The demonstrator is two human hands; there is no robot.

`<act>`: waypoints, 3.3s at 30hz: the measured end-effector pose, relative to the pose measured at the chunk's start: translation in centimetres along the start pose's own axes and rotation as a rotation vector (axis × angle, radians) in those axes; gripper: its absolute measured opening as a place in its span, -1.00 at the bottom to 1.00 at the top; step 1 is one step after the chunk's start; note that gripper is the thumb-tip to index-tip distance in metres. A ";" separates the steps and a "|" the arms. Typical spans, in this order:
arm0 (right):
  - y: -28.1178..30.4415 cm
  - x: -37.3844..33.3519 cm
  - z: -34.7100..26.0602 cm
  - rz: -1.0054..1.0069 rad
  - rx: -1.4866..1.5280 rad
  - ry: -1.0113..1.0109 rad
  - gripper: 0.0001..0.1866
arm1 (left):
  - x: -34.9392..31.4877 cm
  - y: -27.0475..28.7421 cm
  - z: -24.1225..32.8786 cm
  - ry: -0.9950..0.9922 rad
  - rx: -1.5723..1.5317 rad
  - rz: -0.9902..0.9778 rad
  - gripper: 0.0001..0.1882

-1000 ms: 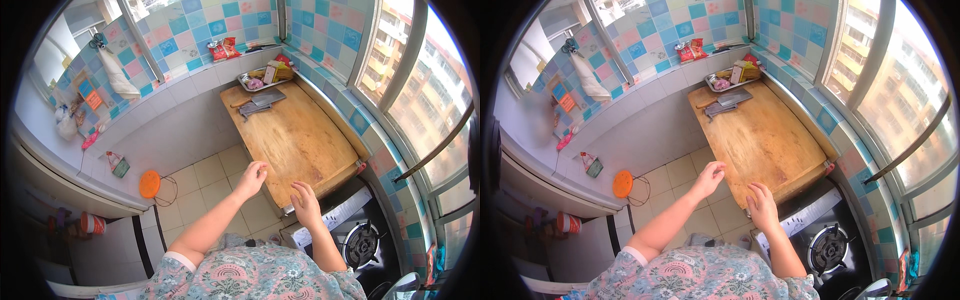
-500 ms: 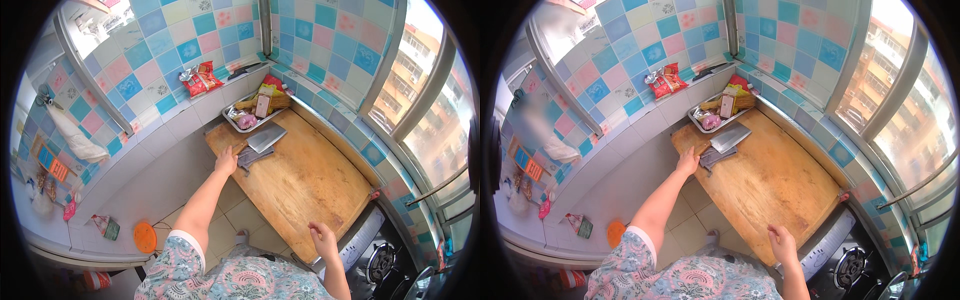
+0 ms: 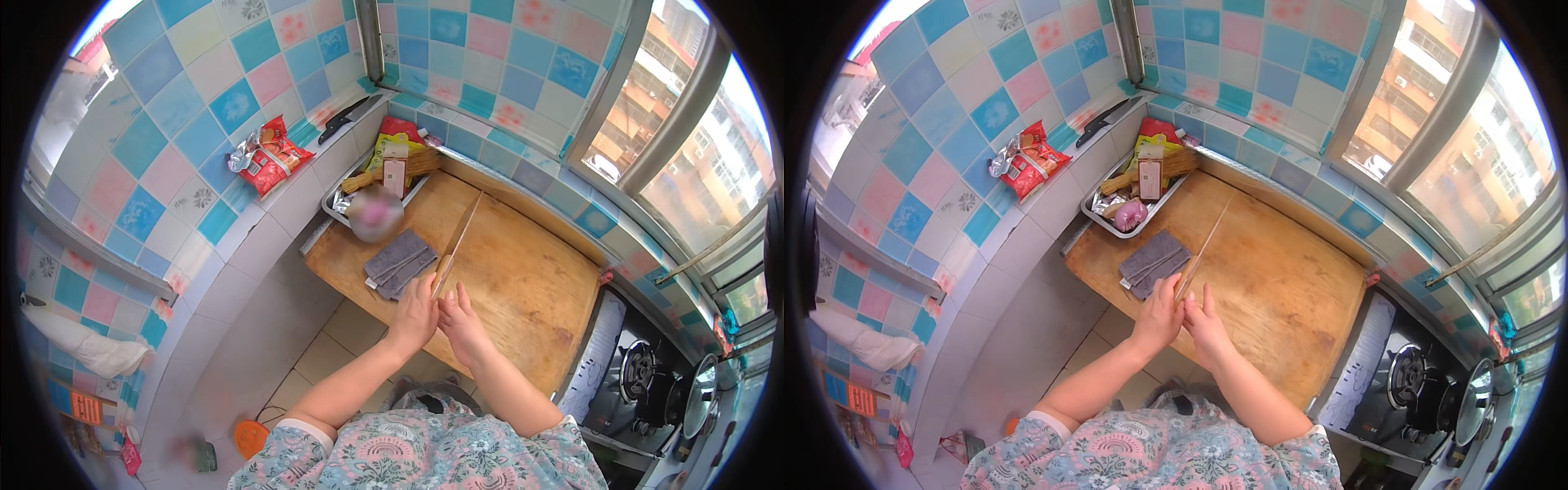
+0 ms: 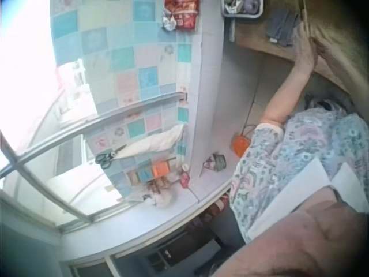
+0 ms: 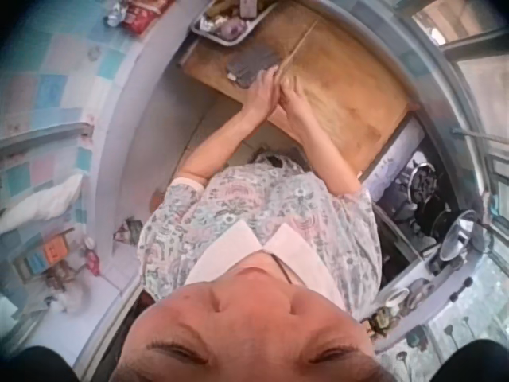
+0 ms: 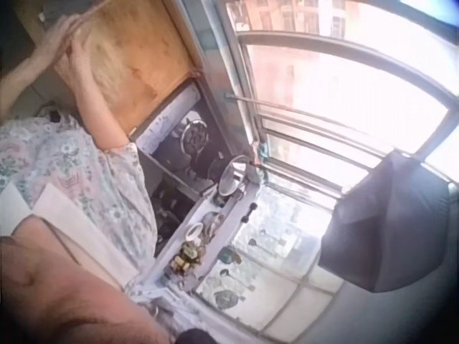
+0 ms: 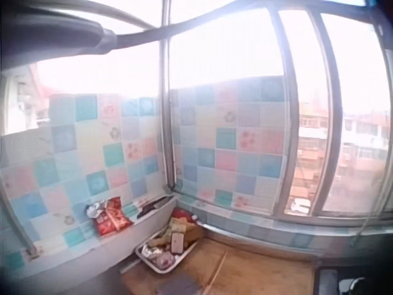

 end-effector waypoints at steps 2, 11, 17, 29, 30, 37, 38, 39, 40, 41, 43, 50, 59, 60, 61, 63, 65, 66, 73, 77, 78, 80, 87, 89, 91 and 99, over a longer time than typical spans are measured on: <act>0.7 0.4 -0.9 0.031 0.217 0.118 -0.56 | -0.5 -1.5 3.1 -0.081 0.033 -0.179 -0.47; 12.1 0.9 -5.5 0.230 -0.406 0.206 -0.41 | -0.5 0.9 2.9 -0.066 -0.085 -0.322 -0.46; 12.0 5.6 -12.4 0.363 -1.853 0.591 -0.40 | -3.1 1.6 -5.3 0.091 0.135 -0.190 -0.56; 13.3 10.2 -14.3 0.427 -1.953 0.914 -0.48 | 1.4 -2.0 -13.6 0.017 0.602 -0.236 -0.42; 13.4 9.4 -14.3 0.405 -1.915 0.911 -0.48 | 0.9 -0.7 -14.9 0.035 0.614 -0.221 -0.44; 16.5 1.5 -14.0 0.390 -1.828 0.817 -0.55 | -2.1 11.2 -26.1 0.714 0.808 -0.179 -0.56; 17.4 0.6 -13.9 0.407 -1.818 0.796 -0.55 | -2.3 12.4 -26.5 0.796 0.872 -0.240 -0.56; 18.4 0.0 -13.9 0.417 -1.824 0.764 -0.56 | -2.5 13.4 -26.5 0.858 1.015 -0.340 -0.58; 19.9 -0.8 -13.7 0.435 -1.827 0.724 -0.56 | -1.5 13.9 -24.7 0.861 0.965 -0.317 -0.58; 21.2 -1.7 -13.6 0.453 -1.837 0.679 -0.56 | -0.5 14.0 -22.8 0.865 0.907 -0.299 -0.58; 22.1 -2.7 -12.9 0.381 -1.379 0.511 -0.58 | 2.0 12.6 -18.6 0.827 0.464 -0.237 -0.57; 14.9 -1.8 -5.8 -0.095 -0.271 0.314 -0.12 | 3.9 -6.8 2.9 0.749 -1.563 -0.400 -0.50; 10.4 -1.0 -4.1 0.008 0.124 0.351 -0.09 | 2.8 -10.1 5.1 0.599 -1.284 -0.764 -0.58; 9.8 -0.9 -3.7 0.005 0.210 0.319 -0.10 | 2.8 -9.7 4.8 0.625 -1.318 -0.752 -0.59; 9.0 -0.8 -3.8 -0.052 0.210 0.339 -0.13 | 3.6 -8.9 3.8 0.685 -1.406 -0.695 -0.60; 7.5 -1.3 -4.0 -0.168 0.205 0.378 -0.18 | 3.9 -7.4 2.6 0.696 -1.477 -0.731 -0.60; 5.4 -1.9 -3.9 -0.292 0.311 0.406 -0.25 | 3.5 -6.2 1.6 0.722 -1.512 -0.782 -0.58; 4.9 -2.0 -3.3 -0.278 0.378 0.363 -0.27 | 3.2 -5.8 1.0 0.744 -1.544 -0.804 -0.58; 4.0 -4.7 -1.0 -0.209 0.882 0.372 -0.42 | 1.8 -5.2 -0.3 0.836 -1.619 -0.985 -0.55; 7.6 -9.1 3.1 0.122 0.870 0.502 -0.46 | 0.4 -6.9 1.3 0.813 -1.620 -1.177 -0.58; 7.9 -11.7 3.6 0.110 0.882 0.584 -0.46 | -0.5 -7.4 2.0 0.788 -1.607 -1.242 -0.59; 8.6 -18.4 4.7 0.092 0.892 0.764 -0.47 | -2.2 -8.0 2.7 0.788 -1.509 -1.339 -0.66; 20.1 -35.9 23.9 1.067 0.386 0.563 -0.63 | -10.0 -9.8 6.7 0.684 -1.237 -1.670 -0.73; 22.2 -41.6 28.8 1.570 0.164 0.327 -0.70 | -12.2 -9.9 9.0 0.567 -1.137 -1.743 -0.74; 21.7 -46.2 30.4 1.532 0.516 0.743 -0.64 | -15.2 -10.7 12.3 0.423 -1.087 -1.873 -0.75; 16.3 -56.5 31.3 1.056 0.854 1.300 -0.44 | -35.7 -9.4 29.3 0.008 -0.876 -2.090 -0.59</act>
Point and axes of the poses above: each hand's wrist, its own x-axis towards the middle knuckle, its own y-axis out of the back of the hand, z = x × y, the point moved 7 cm from there along x, towards the middle knuckle, and after that the axes turned 4 degrees about -y, right-handed, at the moved point
